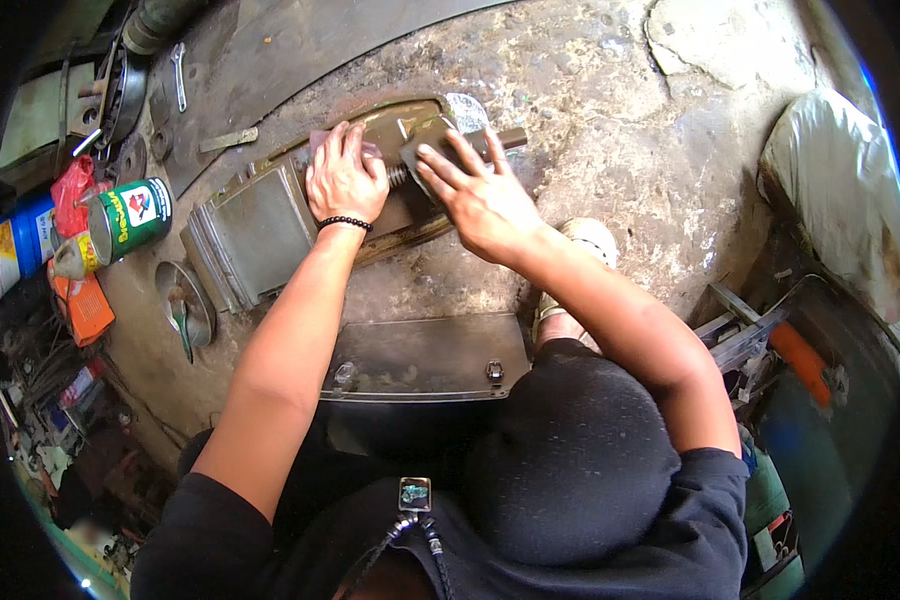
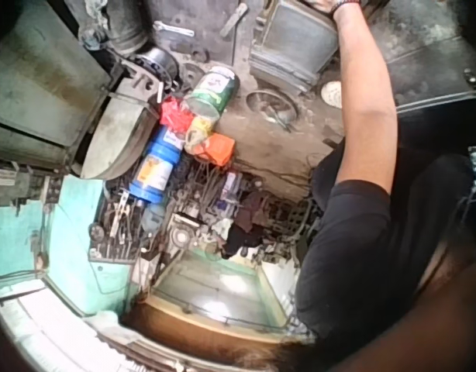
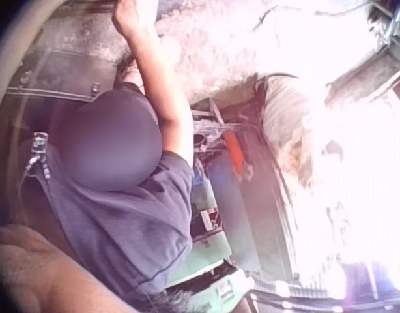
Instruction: The person cleans a metal part using a cloth and a sanding block. They wipe the surface with a cloth, then use a sanding block to smooth the metal, repeating the process.
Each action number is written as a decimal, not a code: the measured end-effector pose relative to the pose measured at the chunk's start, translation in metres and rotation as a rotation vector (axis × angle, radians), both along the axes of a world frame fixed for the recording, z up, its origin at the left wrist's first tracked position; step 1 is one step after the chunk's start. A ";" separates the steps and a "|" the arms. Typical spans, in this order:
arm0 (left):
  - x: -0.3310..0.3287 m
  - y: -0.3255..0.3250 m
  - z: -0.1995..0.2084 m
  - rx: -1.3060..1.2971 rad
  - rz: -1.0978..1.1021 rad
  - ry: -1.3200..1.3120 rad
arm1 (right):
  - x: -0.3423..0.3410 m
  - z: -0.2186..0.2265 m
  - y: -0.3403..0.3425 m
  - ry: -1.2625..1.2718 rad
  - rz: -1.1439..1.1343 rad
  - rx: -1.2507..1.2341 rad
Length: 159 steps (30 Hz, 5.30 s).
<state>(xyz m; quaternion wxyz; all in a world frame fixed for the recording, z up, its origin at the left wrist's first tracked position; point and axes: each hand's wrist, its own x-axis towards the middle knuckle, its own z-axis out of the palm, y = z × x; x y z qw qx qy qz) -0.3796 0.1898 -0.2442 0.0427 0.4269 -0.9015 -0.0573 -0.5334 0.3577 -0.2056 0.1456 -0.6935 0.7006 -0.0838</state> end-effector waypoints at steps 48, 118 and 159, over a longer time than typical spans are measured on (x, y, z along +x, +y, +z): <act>0.001 -0.003 0.004 0.067 0.055 -0.097 | -0.013 0.011 0.037 -0.073 -0.133 0.229; -0.030 0.047 0.047 0.317 -0.525 0.119 | -0.060 -0.011 0.091 -0.828 -0.706 -0.452; -0.045 0.112 0.025 0.114 -0.274 -0.236 | -0.058 -0.011 0.091 -0.863 -0.725 -0.455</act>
